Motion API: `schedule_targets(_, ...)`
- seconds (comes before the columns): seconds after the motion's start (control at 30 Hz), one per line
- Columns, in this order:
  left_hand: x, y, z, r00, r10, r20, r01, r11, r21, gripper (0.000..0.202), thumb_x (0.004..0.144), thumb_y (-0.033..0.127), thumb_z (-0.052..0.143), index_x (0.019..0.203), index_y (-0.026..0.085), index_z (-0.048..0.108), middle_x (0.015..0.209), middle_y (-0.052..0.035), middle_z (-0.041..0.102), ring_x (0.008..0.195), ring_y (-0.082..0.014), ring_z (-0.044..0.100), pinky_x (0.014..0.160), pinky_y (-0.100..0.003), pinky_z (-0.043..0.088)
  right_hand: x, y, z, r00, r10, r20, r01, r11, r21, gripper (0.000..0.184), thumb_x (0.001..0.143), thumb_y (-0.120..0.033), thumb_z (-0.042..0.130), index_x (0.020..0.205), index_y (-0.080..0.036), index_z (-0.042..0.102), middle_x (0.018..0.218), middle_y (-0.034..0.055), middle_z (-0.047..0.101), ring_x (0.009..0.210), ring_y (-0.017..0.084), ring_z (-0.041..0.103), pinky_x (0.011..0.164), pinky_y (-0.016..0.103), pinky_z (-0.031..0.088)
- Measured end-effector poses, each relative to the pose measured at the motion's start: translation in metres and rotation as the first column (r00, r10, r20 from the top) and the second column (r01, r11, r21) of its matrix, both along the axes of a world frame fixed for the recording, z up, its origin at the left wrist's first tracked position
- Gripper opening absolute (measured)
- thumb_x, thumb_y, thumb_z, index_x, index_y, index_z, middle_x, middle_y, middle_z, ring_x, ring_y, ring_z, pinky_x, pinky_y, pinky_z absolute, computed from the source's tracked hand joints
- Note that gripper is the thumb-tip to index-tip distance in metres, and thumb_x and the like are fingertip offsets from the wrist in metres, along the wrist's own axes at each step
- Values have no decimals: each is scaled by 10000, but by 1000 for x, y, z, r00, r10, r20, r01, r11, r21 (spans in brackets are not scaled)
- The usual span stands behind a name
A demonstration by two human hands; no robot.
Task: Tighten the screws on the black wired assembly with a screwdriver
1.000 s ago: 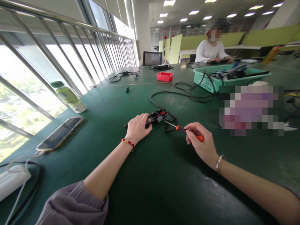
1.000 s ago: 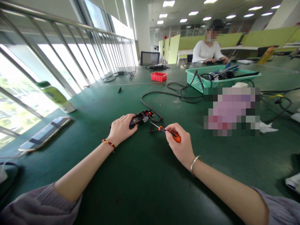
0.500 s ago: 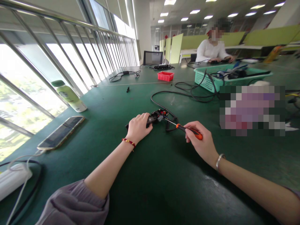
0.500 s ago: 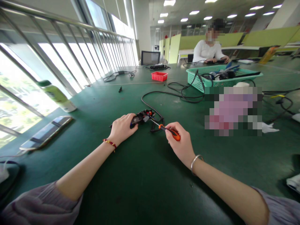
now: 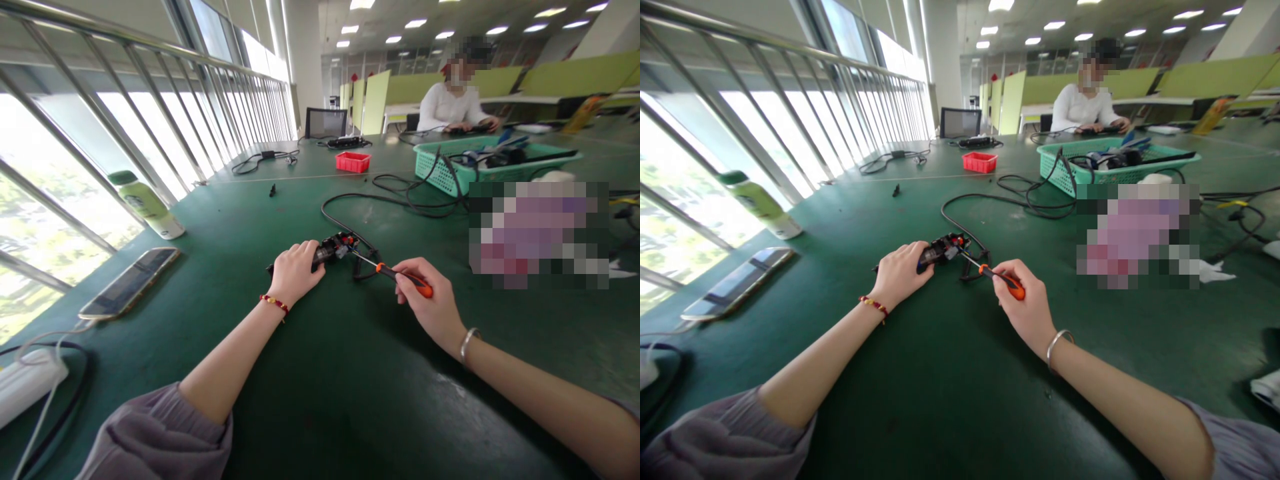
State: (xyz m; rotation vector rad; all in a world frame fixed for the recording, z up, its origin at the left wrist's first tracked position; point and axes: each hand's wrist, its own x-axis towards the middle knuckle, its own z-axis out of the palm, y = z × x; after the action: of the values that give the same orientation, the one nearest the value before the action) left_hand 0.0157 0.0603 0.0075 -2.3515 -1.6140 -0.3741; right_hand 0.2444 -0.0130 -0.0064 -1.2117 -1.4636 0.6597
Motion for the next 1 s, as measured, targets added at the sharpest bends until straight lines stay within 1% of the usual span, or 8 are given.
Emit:
schedule_targets(0.23, 0, 1, 0, 1000, -10, 10, 10, 1000, -5, 294, 836, 321, 498, 1094, 184, 525, 981, -56, 653, 897, -229, 597, 706, -317, 434, 0, 0, 0, 999, 5, 36, -4, 1000, -5, 79, 831, -269, 545, 861, -200, 570, 654, -28, 553, 539, 109, 539, 551, 264, 465)
schedule_targets(0.4, -2, 2, -1, 999, -25, 25, 25, 1000, 5, 293, 826, 308, 509, 1091, 187, 543, 965, -53, 653, 897, -230, 594, 712, -318, 439, 3, 3, -2, 997, -19, 77, 16, 999, 31, 121, 771, -234, 610, 887, -202, 623, 831, 12, 633, 688, 135, 604, 697, 304, 492)
schedule_targets(0.53, -6, 5, -1, 998, -67, 5, 66, 997, 36, 290, 817, 294, 521, 1083, 183, 555, 952, -70, 643, 914, -235, 583, 767, -331, 442, 6, 7, -2, 994, -17, -105, 13, 999, -37, 188, 815, -335, 567, 953, -207, 576, 671, -32, 570, 535, 109, 560, 532, 255, 467)
schedule_targets(0.63, -10, 10, 0, 993, -118, -9, 118, 992, 45, 295, 823, 298, 519, 1093, 184, 552, 970, -69, 641, 922, -235, 575, 803, -342, 438, 8, 9, -2, 986, -28, -165, 9, 994, -113, 302, 912, -441, 373, 934, -202, 556, 420, -89, 395, 333, 83, 372, 357, 211, 308)
schedule_targets(0.7, -13, 12, 0, 989, -147, -5, 147, 988, 39, 302, 823, 304, 522, 1100, 189, 551, 989, -66, 643, 934, -232, 572, 819, -343, 435, 8, 9, -2, 985, -21, -170, -2, 991, -137, 313, 918, -449, 358, 926, -202, 550, 369, -107, 323, 297, 77, 299, 326, 204, 241)
schedule_targets(0.8, -14, 14, 0, 989, -144, 17, 143, 989, 35, 310, 817, 309, 525, 1104, 195, 553, 995, -67, 645, 944, -232, 574, 823, -341, 436, 9, 9, -4, 978, -19, -208, 0, 996, -90, 203, 848, -372, 521, 982, -220, 504, 466, -103, 414, 370, 83, 416, 384, 207, 350)
schedule_targets(0.9, -12, 12, -1, 992, -124, 28, 123, 991, 48, 313, 812, 308, 520, 1099, 192, 561, 961, -69, 648, 924, -236, 583, 809, -343, 439, 9, 10, -5, 977, -99, -190, 100, 995, -5, 270, 761, -294, 626, 975, -227, 476, 668, -61, 514, 534, 95, 544, 505, 231, 454)
schedule_targets(1.0, -10, 11, -2, 993, -113, 37, 111, 993, 49, 312, 809, 307, 518, 1094, 189, 563, 946, -68, 650, 912, -240, 587, 799, -351, 441, 10, 11, -5, 968, -187, -170, 194, 981, 21, 311, 732, -299, 661, 971, -224, 476, 787, -22, 558, 616, 104, 575, 514, 226, 462)
